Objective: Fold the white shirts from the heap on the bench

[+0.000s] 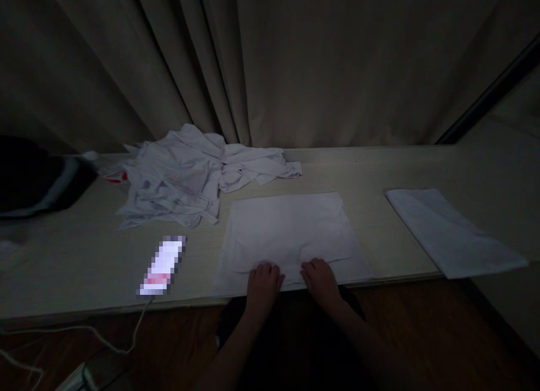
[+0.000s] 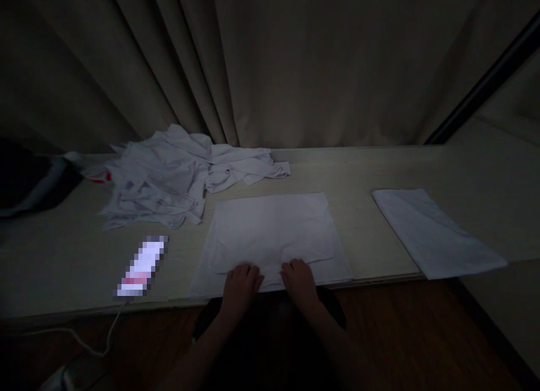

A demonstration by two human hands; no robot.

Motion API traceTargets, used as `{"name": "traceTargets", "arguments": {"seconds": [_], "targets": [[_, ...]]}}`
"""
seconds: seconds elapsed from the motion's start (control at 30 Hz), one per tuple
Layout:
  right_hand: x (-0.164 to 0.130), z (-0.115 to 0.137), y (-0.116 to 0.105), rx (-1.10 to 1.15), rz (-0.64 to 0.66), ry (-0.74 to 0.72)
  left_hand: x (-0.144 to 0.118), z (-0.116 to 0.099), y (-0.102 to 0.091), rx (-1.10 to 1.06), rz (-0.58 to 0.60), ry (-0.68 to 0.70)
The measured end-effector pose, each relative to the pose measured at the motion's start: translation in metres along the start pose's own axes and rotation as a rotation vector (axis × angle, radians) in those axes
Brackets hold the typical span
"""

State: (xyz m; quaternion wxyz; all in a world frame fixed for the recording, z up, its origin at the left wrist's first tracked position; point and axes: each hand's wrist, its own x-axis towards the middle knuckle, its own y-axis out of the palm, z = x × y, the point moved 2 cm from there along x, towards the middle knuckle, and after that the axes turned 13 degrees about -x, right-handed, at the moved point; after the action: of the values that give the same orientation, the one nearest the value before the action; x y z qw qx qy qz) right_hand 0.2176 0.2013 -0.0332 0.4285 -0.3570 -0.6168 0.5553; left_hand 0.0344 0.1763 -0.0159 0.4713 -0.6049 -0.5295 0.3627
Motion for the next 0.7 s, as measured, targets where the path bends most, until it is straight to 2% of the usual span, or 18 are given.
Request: {"name": "traceTargets", "arguments": {"seconds": [0.4, 0.53, 0.7], "targets": [[-0.013, 0.0, 0.001, -0.011, -0.054, 0.002, -0.007, -0.002, -0.005, -0.002, 0.015, 0.094], [-0.022, 0.0, 0.003, -0.021, -0.078, -0.03, -0.024, -0.004, 0.0, -0.003, -0.005, 0.086], [-0.043, -0.009, 0.005, 0.01, -0.112, -0.12, -0.051, 0.003, 0.017, 0.057, 0.021, 0.136]]}}
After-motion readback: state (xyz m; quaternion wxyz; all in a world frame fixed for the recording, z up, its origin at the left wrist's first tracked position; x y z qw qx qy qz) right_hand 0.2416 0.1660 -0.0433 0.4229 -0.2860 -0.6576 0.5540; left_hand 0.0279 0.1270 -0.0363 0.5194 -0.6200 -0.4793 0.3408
